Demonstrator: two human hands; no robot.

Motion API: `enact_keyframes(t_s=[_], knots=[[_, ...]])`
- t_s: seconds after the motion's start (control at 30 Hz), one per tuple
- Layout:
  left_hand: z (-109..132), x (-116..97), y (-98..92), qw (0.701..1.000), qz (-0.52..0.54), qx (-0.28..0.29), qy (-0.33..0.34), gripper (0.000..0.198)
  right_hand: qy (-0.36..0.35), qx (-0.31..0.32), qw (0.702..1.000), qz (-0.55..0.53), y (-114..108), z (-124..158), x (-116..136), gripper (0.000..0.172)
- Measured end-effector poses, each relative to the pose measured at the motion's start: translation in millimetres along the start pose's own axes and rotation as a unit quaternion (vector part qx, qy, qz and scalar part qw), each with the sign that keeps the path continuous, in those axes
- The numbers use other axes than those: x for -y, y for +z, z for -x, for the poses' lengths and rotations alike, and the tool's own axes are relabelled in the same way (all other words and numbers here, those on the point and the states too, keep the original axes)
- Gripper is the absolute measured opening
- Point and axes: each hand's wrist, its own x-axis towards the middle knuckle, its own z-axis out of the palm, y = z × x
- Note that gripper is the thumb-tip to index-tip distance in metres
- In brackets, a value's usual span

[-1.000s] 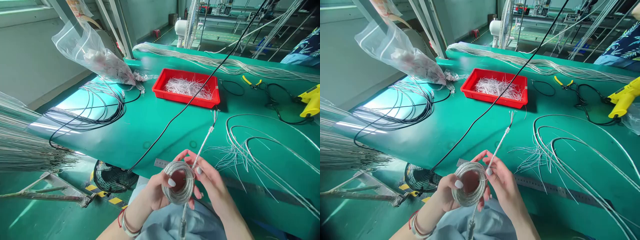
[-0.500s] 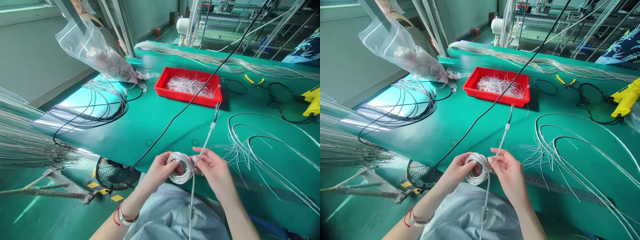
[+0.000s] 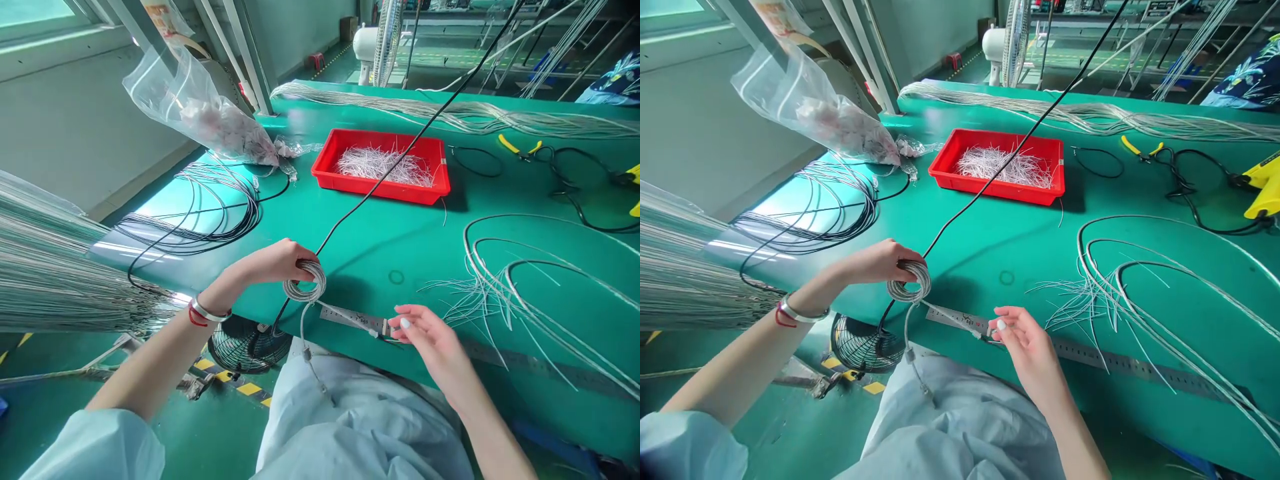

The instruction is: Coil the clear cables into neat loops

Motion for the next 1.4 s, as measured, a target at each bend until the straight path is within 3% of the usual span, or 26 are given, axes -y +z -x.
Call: enact_keyframes(t_s=[0.17, 0.3, 0.4, 0.57, 0.8, 0.9, 1.07, 1.13, 1.27, 1.4], knots=[[-4, -8, 16.5, 0.995, -0.097, 0.014, 0.033, 0.017, -0.022, 0.051, 0.994, 0.095, 5, 18, -11, 0.036], [-3, -10, 34.2, 0.987, -0.157, -0.008, 0.033, 0.017, -0.093, 0.106, 0.973, 0.181, 7, 30, -13, 0.027], [1, -10, 33.8, 0.981, -0.191, -0.015, 0.036, 0.017, -0.138, 0.142, 0.955, 0.22, 7, 35, -13, 0.023], [5, -9, 27.4, 0.973, -0.225, -0.011, 0.057, 0.019, -0.168, 0.141, 0.938, 0.267, 8, 37, -15, 0.019], [9, -12, 38.4, 0.967, -0.247, -0.028, 0.06, 0.022, -0.225, 0.147, 0.91, 0.317, 18, 34, -20, 0.02], [11, -14, 40.1, 0.964, -0.255, -0.031, 0.063, 0.021, -0.269, 0.112, 0.888, 0.356, 30, 35, -32, 0.024], [11, -12, 39.7, 0.962, -0.26, -0.036, 0.076, 0.02, -0.359, -0.03, 0.769, 0.528, 49, 31, -58, 0.043], [10, -11, 39.8, 0.962, -0.259, -0.039, 0.08, 0.021, -0.365, -0.067, 0.741, 0.559, 52, 26, -62, 0.048], [9, -9, 40.3, 0.962, -0.255, -0.044, 0.082, 0.02, -0.383, -0.093, 0.732, 0.556, 47, 16, -61, 0.049], [8, -8, 39.9, 0.963, -0.252, -0.042, 0.082, 0.022, -0.366, -0.086, 0.775, 0.508, 44, 12, -60, 0.046]])
